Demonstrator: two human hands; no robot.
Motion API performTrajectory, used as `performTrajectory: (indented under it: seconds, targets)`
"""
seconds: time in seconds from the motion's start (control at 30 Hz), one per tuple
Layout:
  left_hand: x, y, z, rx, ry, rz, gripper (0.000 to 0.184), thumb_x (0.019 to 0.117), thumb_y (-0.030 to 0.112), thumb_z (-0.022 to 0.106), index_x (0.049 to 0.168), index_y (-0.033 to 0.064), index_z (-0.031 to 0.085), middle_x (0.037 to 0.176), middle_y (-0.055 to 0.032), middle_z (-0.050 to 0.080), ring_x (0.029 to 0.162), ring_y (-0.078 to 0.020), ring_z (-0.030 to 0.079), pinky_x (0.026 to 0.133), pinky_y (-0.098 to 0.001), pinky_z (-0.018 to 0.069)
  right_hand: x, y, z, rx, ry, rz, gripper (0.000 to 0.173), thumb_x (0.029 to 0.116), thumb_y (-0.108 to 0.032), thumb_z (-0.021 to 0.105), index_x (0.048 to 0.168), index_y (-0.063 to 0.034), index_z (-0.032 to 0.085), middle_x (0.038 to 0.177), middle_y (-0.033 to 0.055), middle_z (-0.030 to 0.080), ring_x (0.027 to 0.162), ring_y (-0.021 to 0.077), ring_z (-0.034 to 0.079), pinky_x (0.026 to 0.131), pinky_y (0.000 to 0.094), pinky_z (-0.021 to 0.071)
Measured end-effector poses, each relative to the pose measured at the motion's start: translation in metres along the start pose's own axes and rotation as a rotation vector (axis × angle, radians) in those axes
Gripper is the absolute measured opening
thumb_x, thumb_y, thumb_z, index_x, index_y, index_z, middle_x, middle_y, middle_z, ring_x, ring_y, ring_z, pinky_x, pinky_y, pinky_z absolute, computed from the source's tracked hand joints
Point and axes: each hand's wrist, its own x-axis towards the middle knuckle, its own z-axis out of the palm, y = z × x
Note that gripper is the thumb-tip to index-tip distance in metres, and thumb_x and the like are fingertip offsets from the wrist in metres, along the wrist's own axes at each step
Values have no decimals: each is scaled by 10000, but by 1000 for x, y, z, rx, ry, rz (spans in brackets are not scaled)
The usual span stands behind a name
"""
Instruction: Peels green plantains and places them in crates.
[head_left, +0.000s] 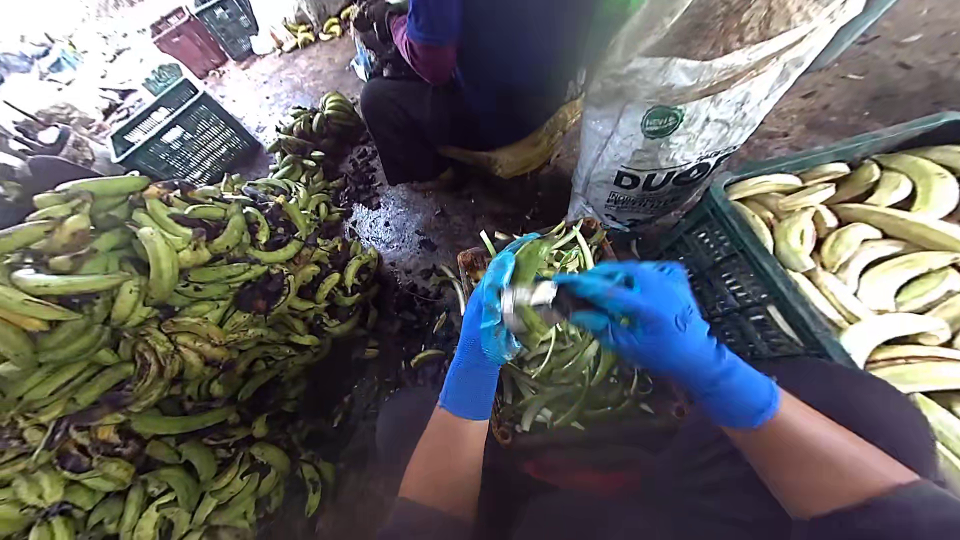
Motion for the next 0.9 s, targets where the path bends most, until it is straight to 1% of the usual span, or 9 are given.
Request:
performTrajectory:
  seconds: [0.07, 0.13, 0.27, 0.37, 0.5, 0.6, 0.7, 0.8, 0.9]
  targets:
    - [-4, -9, 5, -136, -18, -37, 358, 1036, 395, 497, 1293, 163, 586, 963, -74, 712, 777, -153, 702, 681, -302, 605, 17, 20, 2, -173, 131, 133, 421, 1012, -478, 551, 1337, -247, 685, 1154, 209, 703, 955, 417, 676, 778, 655, 468]
    - [-3, -8, 3, -203, -21, -43, 427, 998, 379, 598, 1373, 180, 553, 1044, -100, 698, 816, -183, 702, 702, -326, 611, 37, 41, 0, -255, 222, 270, 471, 1021, -490, 539, 1410, -239, 631, 1192, 245, 668, 993, 451, 658, 792, 661, 456]
    - [6, 3, -15, -47, 76, 126, 468, 1034, 344, 501, 1460, 152, 464, 1127, -108, 699, 849, -170, 717, 689, -298, 615, 23, 10, 2, 100, 34, 190, 486, 1005, -477, 521, 1373, -190, 658, 1153, 143, 703, 945, 296, 682, 737, 547, 537]
    - [7, 3, -12, 45, 117, 273, 533, 1021, 411, 534, 1500, 199, 435, 1132, -61, 702, 852, -107, 688, 715, -252, 584, 0, -19, 11, 290, -155, 154, 532, 999, -625, 446, 1333, -293, 694, 1112, 52, 732, 952, 205, 683, 746, 499, 517]
    - [-4, -9, -3, -30, -34, -70, 420, 984, 296, 591, 1363, 125, 532, 1034, -111, 716, 806, -164, 708, 693, -288, 603, 17, 11, 15, -103, 128, 135, 451, 997, -491, 560, 1371, -258, 659, 1164, 188, 694, 967, 388, 663, 778, 620, 457]
    - [1, -12, -4, -69, -124, -207, 492, 1048, 299, 450, 1517, 161, 395, 1172, -160, 682, 851, -199, 702, 705, -297, 595, 32, 33, 6, -205, 205, 238, 554, 1021, -575, 468, 1417, -219, 620, 1209, 212, 664, 1029, 393, 651, 816, 617, 457]
    - [8, -7, -5, -171, 2, 41, 403, 1050, 314, 492, 1431, 184, 489, 1149, -103, 693, 890, -180, 715, 745, -318, 614, 17, 8, 8, -62, 112, 219, 563, 991, -584, 479, 1371, -210, 660, 1223, 182, 683, 1033, 368, 663, 817, 628, 463]
    - [15, -3, 0, -93, 96, 430, 589, 970, 401, 649, 1489, 237, 424, 1229, -94, 679, 999, -212, 708, 820, -363, 611, -2, -15, 10, 156, -8, 89, 522, 1011, -616, 438, 1359, -306, 672, 1162, 70, 724, 1004, 218, 671, 819, 517, 474]
    - [7, -3, 5, -24, 42, 448, 685, 918, 432, 711, 1504, 266, 398, 1234, -69, 681, 999, -190, 708, 819, -344, 610, 6, -12, 6, 187, -27, 44, 502, 1015, -604, 445, 1317, -296, 700, 1100, 56, 739, 942, 200, 689, 748, 489, 504]
